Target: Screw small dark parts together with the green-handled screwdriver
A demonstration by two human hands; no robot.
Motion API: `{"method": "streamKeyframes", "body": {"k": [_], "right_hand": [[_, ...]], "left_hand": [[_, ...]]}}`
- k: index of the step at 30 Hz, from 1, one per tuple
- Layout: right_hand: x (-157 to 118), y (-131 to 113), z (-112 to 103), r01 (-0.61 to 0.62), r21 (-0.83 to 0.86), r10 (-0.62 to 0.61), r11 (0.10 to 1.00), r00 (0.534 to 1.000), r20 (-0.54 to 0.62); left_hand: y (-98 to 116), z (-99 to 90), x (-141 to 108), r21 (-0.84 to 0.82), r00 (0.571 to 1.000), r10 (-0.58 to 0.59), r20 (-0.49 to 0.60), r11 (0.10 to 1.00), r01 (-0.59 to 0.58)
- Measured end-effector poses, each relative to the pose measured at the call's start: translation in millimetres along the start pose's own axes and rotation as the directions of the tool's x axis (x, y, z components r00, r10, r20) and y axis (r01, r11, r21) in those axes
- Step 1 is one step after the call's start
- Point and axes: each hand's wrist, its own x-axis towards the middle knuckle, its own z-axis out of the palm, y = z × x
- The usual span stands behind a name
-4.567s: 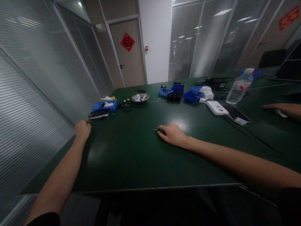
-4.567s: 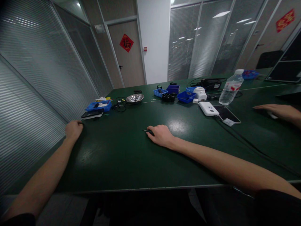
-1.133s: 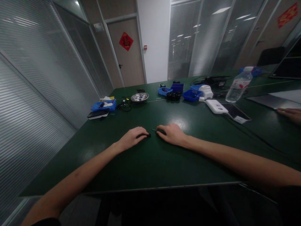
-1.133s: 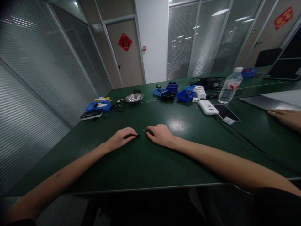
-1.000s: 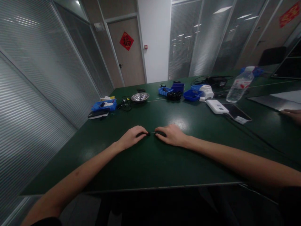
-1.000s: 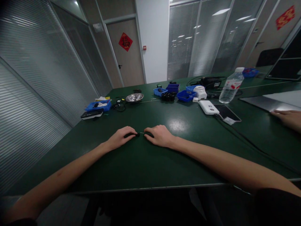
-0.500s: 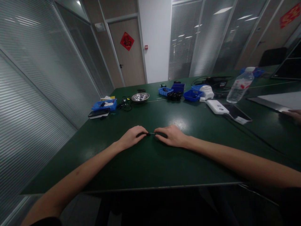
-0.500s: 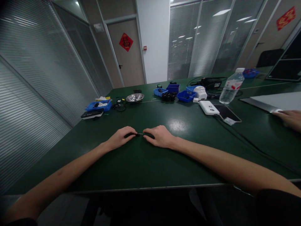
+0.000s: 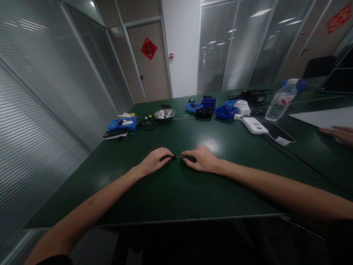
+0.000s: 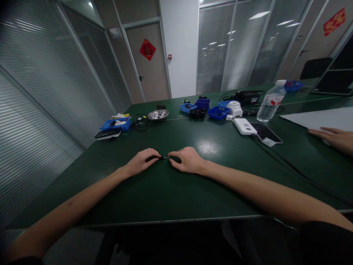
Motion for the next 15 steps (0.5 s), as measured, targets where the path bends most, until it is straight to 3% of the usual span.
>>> {"method": "streamKeyframes", "body": {"k": [6,15], "right_hand": [[-0.6,-1.7,-2.1,-0.019,0.023,0.018,1.0,1.0,0.026],[0.2,-2.1,-3.1,0.056,0.041,-0.058,0.998,0.998,0.026]], "left_hand": [[-0.3,-0.6,-1.0,0.001,1.0,-0.016,0.004,1.0,0.016],[-0.9,-1.0,-1.0,-0.004,1.0,-0.006,0.009,1.0,0.006]]}}
